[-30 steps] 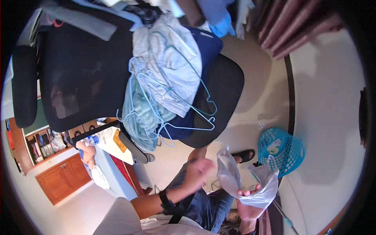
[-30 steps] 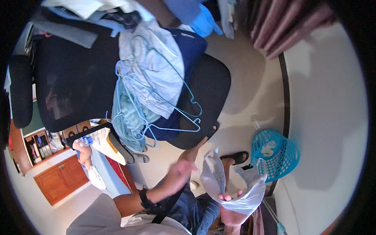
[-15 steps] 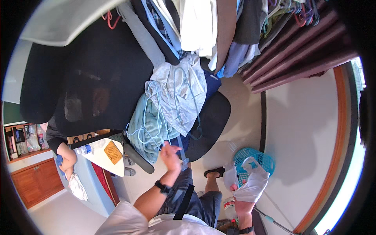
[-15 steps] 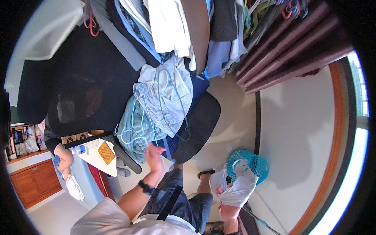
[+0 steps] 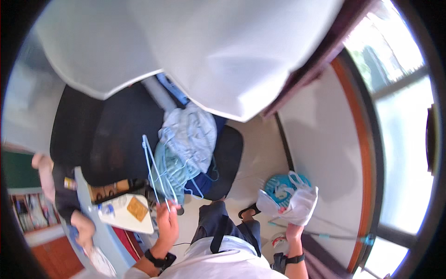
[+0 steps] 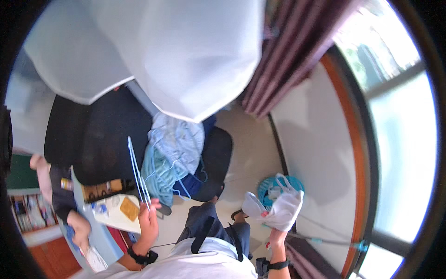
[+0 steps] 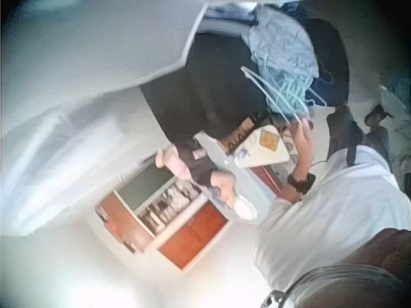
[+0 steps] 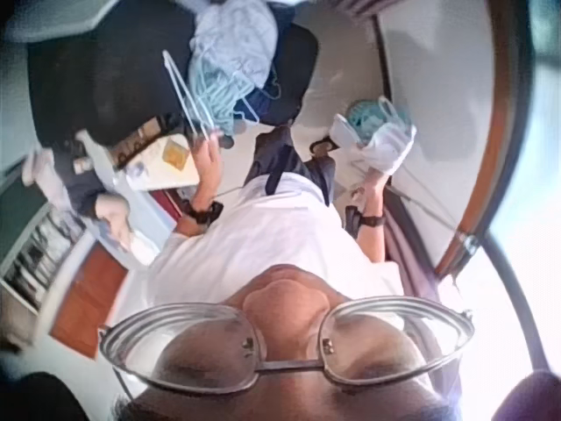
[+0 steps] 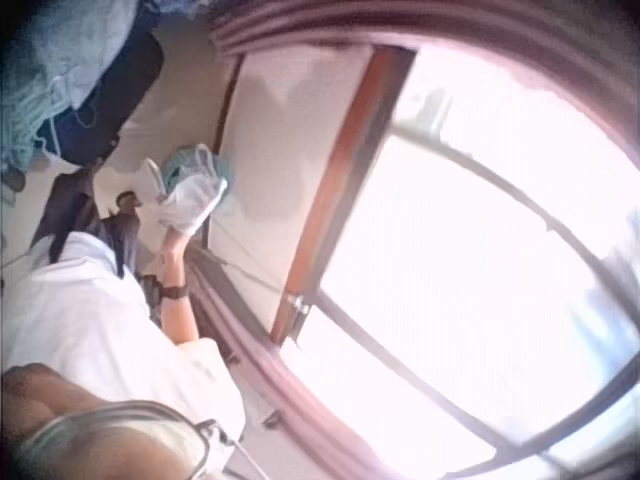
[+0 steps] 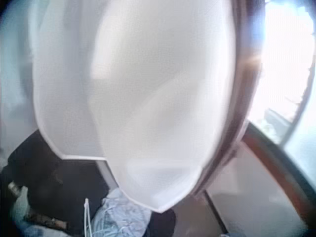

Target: Hang washed clothes on a drying rack outside a window.

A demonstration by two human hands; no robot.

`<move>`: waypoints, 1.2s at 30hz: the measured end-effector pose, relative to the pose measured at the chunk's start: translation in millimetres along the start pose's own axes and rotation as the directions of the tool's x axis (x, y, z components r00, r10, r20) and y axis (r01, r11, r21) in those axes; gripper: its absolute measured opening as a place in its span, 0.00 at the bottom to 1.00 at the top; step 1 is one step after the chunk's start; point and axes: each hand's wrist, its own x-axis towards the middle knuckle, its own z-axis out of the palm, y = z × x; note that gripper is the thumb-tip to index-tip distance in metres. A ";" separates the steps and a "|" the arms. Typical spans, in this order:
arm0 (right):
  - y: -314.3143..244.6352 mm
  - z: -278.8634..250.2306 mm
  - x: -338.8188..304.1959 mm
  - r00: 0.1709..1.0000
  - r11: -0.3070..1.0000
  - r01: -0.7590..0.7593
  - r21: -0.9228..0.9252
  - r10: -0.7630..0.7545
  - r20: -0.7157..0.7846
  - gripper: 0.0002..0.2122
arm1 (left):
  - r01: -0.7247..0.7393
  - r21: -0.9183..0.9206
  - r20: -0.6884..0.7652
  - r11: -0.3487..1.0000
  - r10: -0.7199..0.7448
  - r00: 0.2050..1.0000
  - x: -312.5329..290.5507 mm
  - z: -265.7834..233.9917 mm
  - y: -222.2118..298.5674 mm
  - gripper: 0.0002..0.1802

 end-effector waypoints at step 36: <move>-246.3 -208.9 -379.1 0.129 0.113 0.083 -0.990 -0.986 -0.102 0.24 | -0.647 -0.672 0.105 -0.359 0.819 -0.563 -307.0 175.8 348.5 0.15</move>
